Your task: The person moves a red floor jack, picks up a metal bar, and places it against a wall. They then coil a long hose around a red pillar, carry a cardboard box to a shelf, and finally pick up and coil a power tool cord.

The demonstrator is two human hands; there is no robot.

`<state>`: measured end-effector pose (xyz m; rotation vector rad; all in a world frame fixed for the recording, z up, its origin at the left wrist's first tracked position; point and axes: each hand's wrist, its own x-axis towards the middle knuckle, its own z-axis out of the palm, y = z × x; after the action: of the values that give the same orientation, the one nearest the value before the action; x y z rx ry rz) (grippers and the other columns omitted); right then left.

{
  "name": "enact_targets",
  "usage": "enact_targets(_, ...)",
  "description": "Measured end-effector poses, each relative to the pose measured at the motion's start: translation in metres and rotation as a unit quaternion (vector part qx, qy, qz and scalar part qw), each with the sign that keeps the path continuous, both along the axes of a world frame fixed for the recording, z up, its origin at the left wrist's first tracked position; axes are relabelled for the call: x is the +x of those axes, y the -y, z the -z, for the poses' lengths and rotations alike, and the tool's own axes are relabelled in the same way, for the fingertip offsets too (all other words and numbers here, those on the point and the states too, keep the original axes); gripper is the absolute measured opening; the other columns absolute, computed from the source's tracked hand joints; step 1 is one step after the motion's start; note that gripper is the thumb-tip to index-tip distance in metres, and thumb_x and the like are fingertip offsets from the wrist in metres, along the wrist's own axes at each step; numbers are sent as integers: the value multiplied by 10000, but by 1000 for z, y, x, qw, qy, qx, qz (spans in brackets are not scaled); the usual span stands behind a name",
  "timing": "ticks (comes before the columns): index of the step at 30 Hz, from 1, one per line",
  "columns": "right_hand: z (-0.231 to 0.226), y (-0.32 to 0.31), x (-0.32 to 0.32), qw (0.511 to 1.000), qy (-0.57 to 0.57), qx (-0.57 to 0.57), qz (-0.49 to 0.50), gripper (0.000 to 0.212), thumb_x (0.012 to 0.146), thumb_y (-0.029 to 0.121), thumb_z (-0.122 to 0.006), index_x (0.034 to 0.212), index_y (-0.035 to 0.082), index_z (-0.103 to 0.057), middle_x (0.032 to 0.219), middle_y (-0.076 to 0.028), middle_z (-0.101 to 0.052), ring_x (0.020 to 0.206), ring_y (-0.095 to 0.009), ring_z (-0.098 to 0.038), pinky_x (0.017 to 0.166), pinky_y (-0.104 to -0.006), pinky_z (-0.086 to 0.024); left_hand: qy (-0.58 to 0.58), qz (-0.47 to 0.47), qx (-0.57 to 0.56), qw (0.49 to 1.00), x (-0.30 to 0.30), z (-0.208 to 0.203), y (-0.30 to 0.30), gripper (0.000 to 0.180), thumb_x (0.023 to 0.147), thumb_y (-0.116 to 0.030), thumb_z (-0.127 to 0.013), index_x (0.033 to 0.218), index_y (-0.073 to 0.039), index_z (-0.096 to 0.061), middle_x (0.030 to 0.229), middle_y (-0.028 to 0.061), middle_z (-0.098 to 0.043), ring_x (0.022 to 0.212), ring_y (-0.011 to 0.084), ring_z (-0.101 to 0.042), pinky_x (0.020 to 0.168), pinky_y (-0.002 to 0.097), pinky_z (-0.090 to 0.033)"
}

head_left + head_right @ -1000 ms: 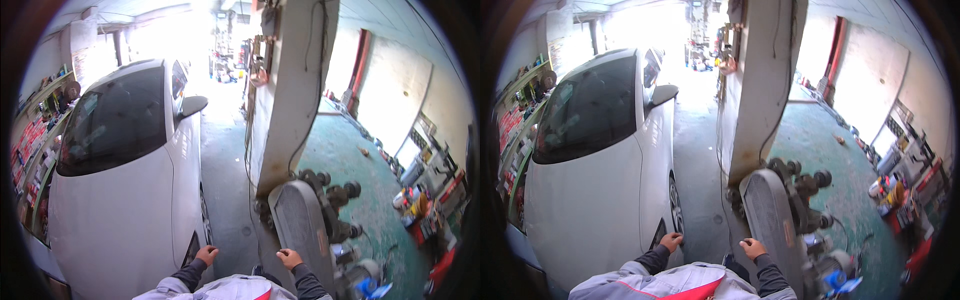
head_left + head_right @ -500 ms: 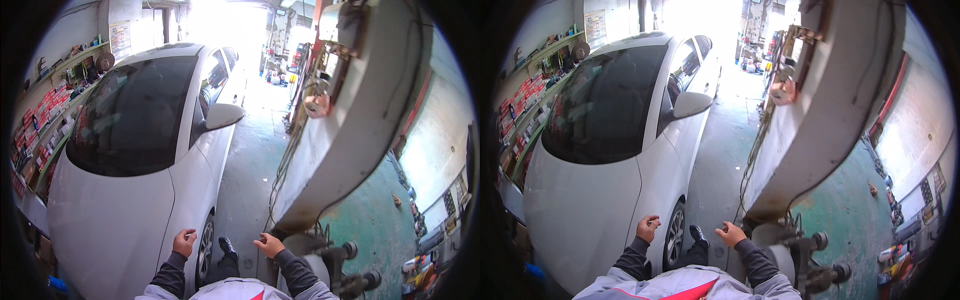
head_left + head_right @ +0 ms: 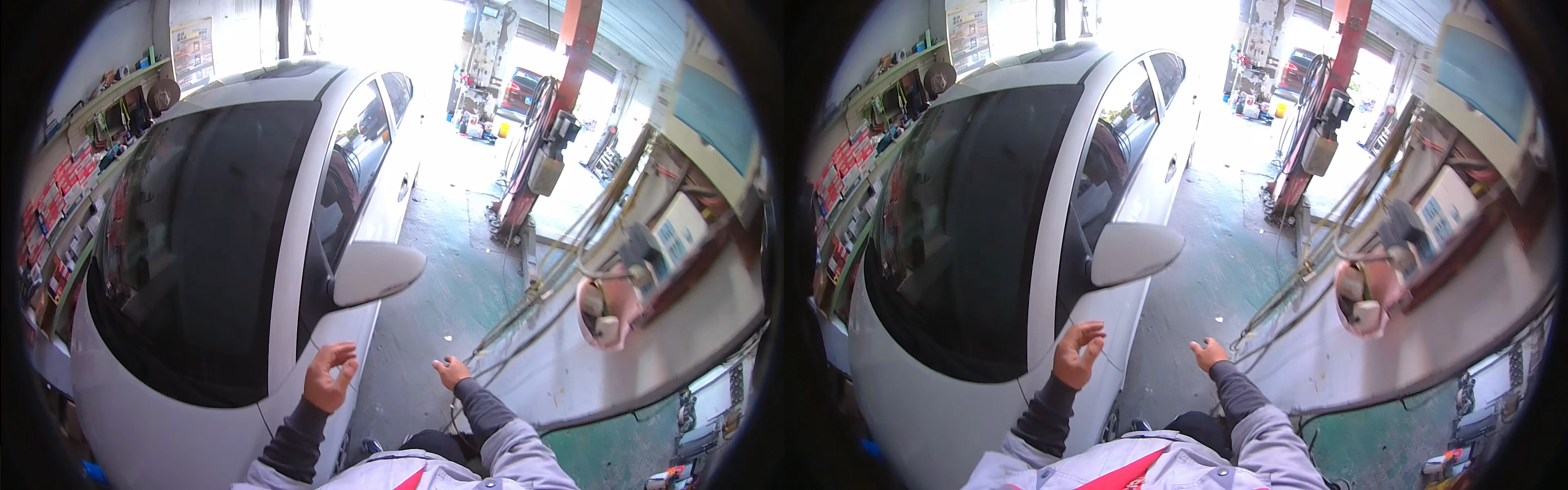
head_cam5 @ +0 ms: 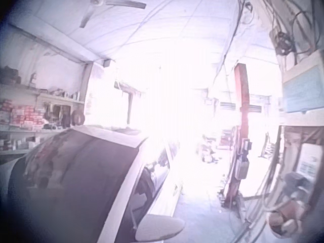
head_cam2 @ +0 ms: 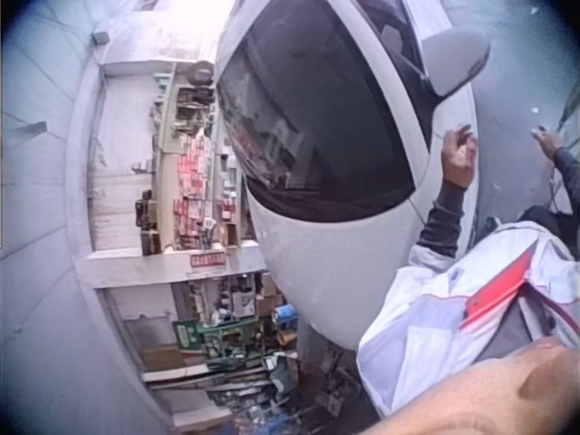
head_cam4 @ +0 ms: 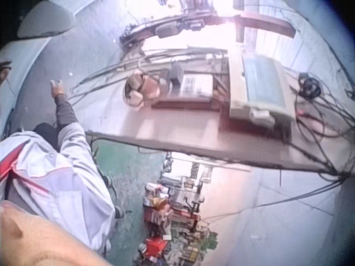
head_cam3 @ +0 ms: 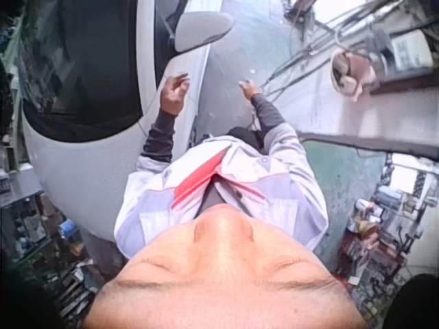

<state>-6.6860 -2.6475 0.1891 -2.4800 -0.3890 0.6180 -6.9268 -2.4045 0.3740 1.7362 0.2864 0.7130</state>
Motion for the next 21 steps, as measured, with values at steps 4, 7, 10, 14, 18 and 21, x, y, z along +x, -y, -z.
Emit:
enact_targets(4,70,-4,129,966,-46,-248,-61,692,937,582,-493,1266,-12,-628,1322,-256,-588,1257,-383,-556,1067,-442,-429,-6,-45,105,993,33,-23,-22,257,886,-144,-669,1100,-2,-667,1168,171,-659,1057,280,-654,912,367,-526)
enact_targets(7,132,-1,226,965,-50,-252,-59,639,952,570,-448,1214,30,-668,1299,-253,-599,1247,-396,-555,1046,-447,-439,-23,-126,100,987,59,-32,-41,252,865,-165,-655,1063,-11,-680,1181,184,-657,1104,319,-629,954,412,-504)
enact_targets(10,181,-11,305,954,-64,-281,-86,613,962,561,-430,1232,66,-669,1327,-236,-589,1269,-385,-542,1068,-433,-426,23,-230,41,972,104,-37,-56,245,917,-161,-584,1067,17,-658,1166,169,-625,1030,232,-642,915,359,-522)
enact_targets(14,207,-35,381,946,-80,-291,-117,600,957,536,-461,1114,13,-711,1118,-226,-687,1026,-348,-673,921,-434,-517,40,-352,-7,935,181,-44,-74,203,905,-154,-551,964,9,-656,1082,167,-649,909,224,-669,868,338,-530)
enact_targets(18,203,-95,453,962,-77,-246,-95,608,935,543,-535,829,-26,-722,744,-171,-700,625,-259,-694,641,-401,-564,37,-358,50,932,232,-54,-88,194,879,-124,-537,965,3,-656,1065,169,-656,871,227,-680,823,342,-547)
enact_targets(21,182,-147,494,971,-38,-220,-88,614,931,548,-538,784,-17,-728,787,-185,-711,689,-272,-706,689,-407,-562,36,-371,31,927,253,-56,-93,184,875,-123,-550,964,-3,-657,1067,170,-650,863,234,-682,803,334,-553)
